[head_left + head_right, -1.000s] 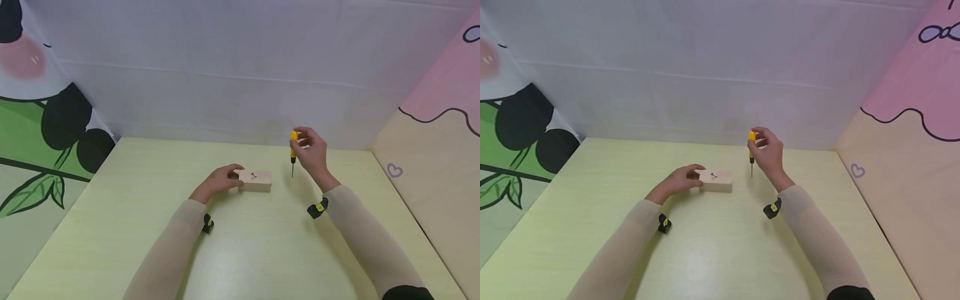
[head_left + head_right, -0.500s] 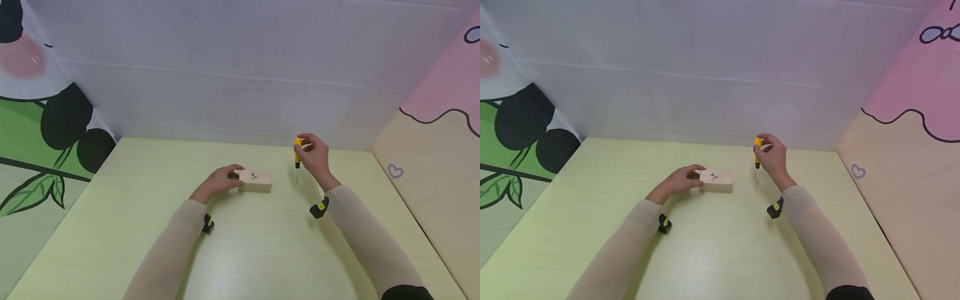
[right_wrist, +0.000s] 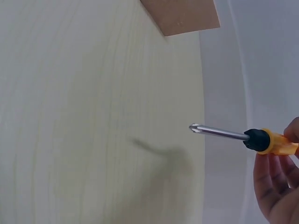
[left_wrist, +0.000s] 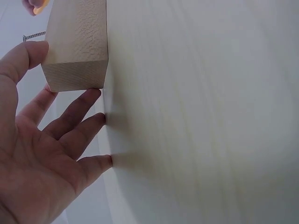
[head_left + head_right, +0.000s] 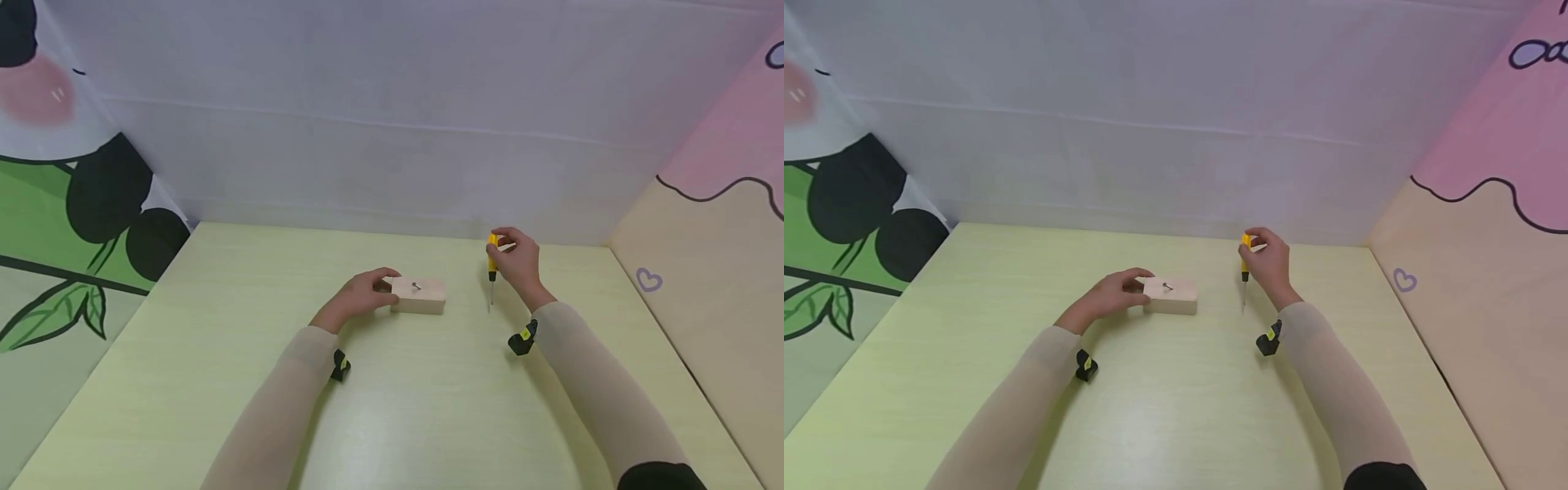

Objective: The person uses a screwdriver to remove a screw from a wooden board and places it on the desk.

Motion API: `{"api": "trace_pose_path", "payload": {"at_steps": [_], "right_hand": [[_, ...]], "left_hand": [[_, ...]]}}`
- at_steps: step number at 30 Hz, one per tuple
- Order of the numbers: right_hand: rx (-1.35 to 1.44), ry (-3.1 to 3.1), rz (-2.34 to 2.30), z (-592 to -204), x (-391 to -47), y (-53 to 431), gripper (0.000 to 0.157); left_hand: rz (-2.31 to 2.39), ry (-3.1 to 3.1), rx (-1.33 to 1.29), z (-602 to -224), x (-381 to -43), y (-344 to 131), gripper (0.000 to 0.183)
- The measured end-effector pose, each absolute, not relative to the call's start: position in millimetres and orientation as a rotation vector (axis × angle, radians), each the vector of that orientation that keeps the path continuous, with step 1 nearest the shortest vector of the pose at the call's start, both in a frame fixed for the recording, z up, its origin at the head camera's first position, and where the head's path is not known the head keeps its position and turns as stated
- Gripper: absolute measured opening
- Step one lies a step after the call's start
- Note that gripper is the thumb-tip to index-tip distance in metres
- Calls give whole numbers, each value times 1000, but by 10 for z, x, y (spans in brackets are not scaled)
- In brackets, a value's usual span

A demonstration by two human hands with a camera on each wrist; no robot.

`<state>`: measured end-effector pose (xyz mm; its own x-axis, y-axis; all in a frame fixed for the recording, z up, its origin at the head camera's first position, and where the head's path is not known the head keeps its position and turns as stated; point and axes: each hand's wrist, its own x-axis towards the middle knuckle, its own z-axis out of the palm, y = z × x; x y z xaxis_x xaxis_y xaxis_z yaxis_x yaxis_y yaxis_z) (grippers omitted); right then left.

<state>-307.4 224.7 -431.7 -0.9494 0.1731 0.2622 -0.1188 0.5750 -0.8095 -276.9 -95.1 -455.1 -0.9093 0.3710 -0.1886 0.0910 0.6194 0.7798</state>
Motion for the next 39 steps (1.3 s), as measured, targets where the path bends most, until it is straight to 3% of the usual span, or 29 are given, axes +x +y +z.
{"api": "trace_pose_path", "payload": {"at_steps": [39], "right_hand": [[-174, -2829, 1286, -4738, -3276, 2372, 35]], "left_hand": [[1195, 2482, 374, -4522, -2753, -983, 51]]}}
